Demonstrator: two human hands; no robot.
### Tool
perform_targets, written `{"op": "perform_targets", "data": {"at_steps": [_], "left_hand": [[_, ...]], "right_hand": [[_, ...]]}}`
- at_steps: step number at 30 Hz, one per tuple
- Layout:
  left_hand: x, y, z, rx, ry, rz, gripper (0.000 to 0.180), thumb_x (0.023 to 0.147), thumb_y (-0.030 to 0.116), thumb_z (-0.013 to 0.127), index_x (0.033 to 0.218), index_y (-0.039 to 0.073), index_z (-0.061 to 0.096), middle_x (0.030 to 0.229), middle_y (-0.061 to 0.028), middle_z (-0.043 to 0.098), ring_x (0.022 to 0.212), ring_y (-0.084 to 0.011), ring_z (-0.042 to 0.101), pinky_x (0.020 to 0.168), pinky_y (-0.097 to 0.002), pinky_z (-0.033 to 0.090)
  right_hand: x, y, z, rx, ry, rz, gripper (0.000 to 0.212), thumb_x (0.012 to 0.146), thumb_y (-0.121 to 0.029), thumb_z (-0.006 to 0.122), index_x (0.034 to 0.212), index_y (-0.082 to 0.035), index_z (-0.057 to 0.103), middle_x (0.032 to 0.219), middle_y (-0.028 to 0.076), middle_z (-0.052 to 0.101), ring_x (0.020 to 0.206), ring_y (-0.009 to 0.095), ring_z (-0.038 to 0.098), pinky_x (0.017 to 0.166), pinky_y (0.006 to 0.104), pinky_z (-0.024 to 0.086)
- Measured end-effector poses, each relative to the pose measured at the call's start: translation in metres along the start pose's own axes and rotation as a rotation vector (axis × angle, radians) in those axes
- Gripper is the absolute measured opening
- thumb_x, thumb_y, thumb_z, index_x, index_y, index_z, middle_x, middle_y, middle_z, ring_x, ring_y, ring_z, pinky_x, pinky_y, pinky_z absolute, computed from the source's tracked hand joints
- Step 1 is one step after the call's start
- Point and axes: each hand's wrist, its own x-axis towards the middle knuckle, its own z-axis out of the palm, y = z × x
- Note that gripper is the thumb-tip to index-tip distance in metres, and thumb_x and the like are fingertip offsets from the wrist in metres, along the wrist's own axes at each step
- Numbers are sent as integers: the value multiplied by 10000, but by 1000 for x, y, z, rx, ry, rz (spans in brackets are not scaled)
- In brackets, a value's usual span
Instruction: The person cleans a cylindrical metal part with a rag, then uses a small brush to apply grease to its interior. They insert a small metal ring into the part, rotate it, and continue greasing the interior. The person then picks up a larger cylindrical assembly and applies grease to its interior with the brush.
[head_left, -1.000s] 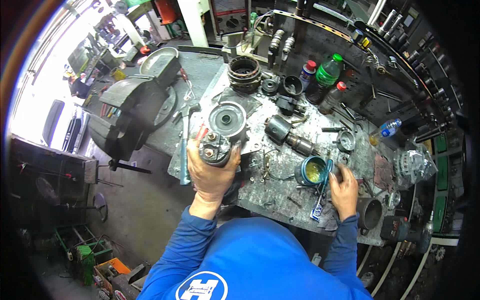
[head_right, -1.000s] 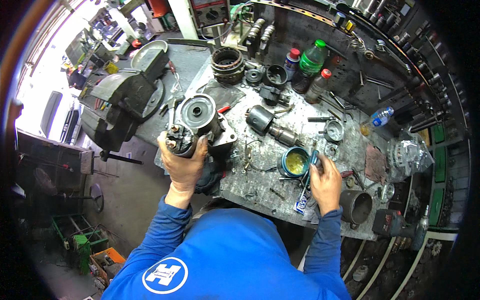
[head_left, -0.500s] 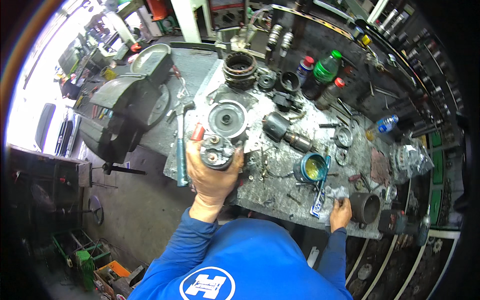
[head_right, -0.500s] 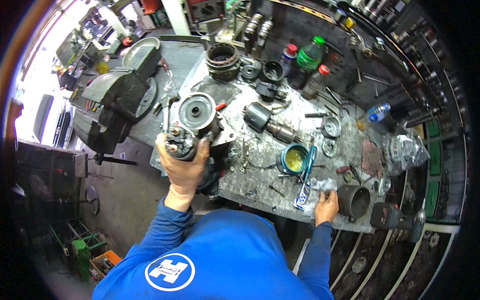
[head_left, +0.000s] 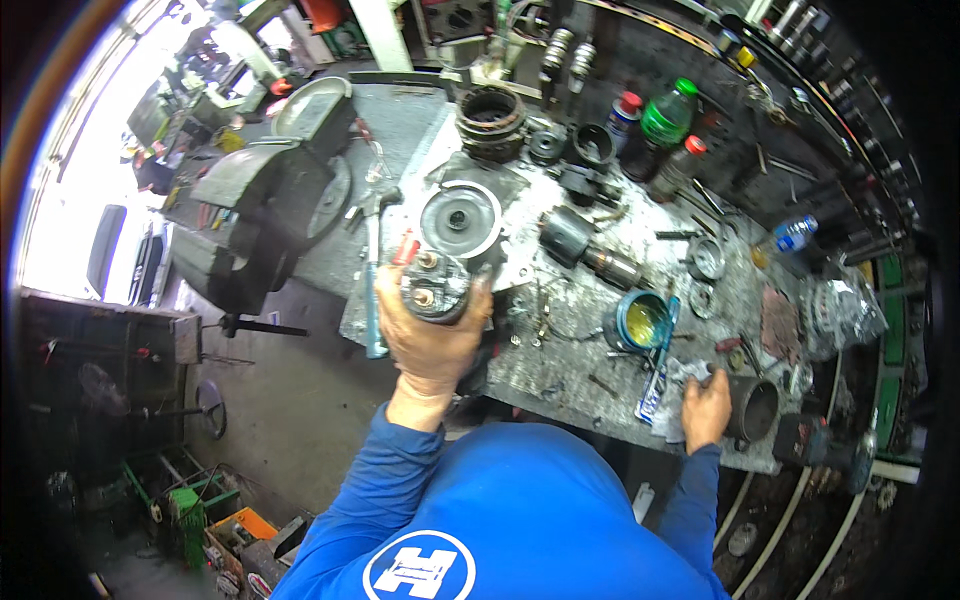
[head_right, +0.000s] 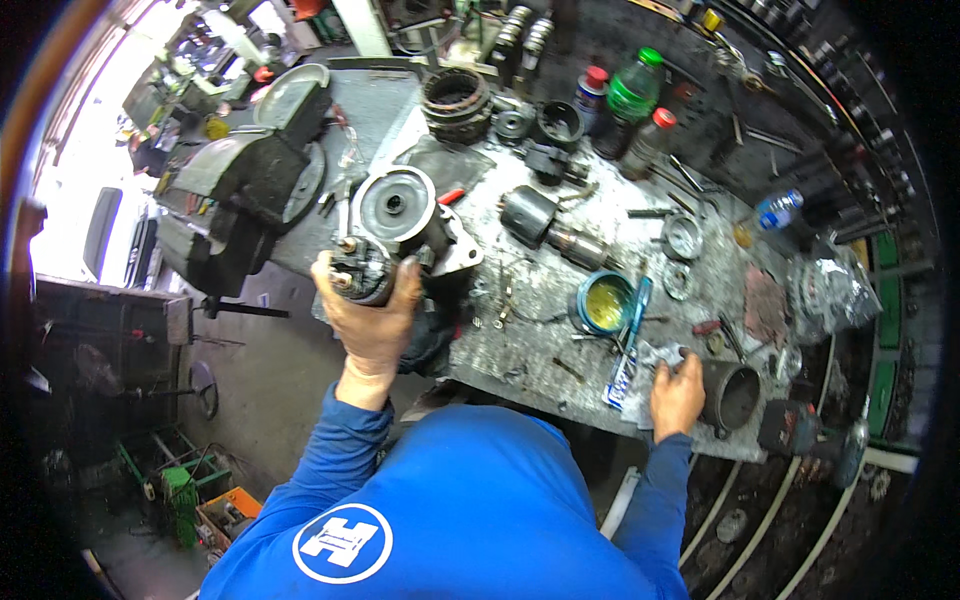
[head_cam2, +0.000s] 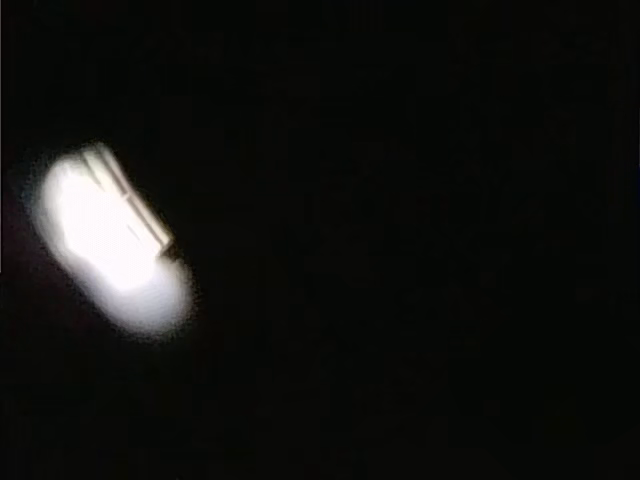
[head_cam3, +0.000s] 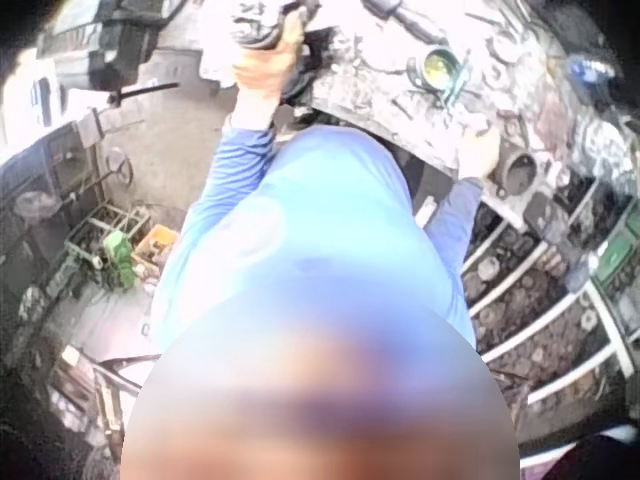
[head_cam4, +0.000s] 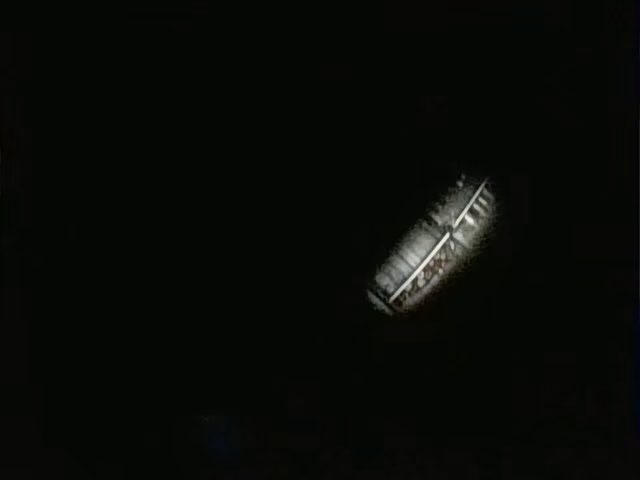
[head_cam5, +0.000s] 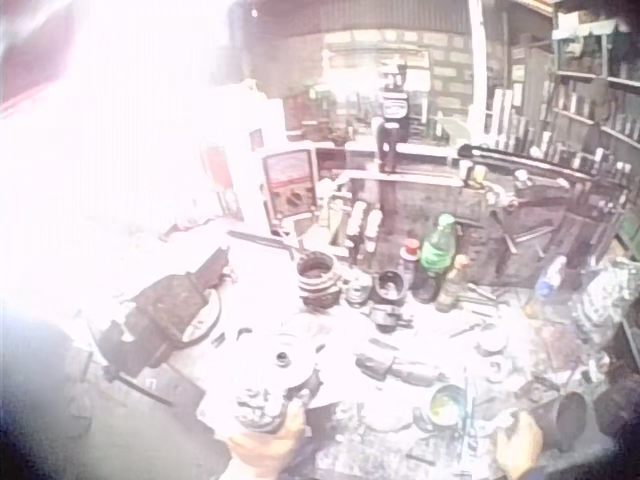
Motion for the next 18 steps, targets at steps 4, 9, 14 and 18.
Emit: {"op": "perform_targets", "data": {"at_steps": [4, 9, 14, 18], "left_hand": [[3, 2, -1, 12, 16, 56, 827, 752, 269, 936, 1382, -48, 506, 1212, -224, 628, 1076, -390, 664, 949, -444, 527], [2, 3, -1, -13, 6, 36, 795, 763, 262, 926, 1355, -56, 502, 1233, -240, 626, 1089, -402, 664, 961, -451, 528], [4, 2, 0, -24, 4, 49, 773, 757, 289, 925, 1305, -50, 499, 1344, -289, 590, 1190, -446, 630, 1035, -476, 499], [4, 1, -1, -12, 13, 63, 766, 747, 301, 929, 1285, -41, 505, 1356, -307, 578, 1215, -464, 615, 1054, -493, 485]], "right_hand": [[-1, -58, -22, 236, 0, -331, 318, 901, -74, 692, 1201, 10, 633, 1030, 189, 651, 904, 385, 659, 794, 435, 527], [-18, -109, -23, 433, -92, -571, 245, 869, -37, 698, 1109, 11, 675, 948, 178, 658, 825, 360, 676, 740, 420, 541], [-32, -126, -7, 405, -250, -600, 251, 851, -59, 715, 1091, 2, 674, 979, 174, 681, 874, 379, 690, 774, 443, 553], [-34, -130, 7, 413, -274, -659, 259, 857, -90, 735, 1093, 0, 677, 1035, 190, 703, 919, 397, 690, 798, 451, 551]]}}
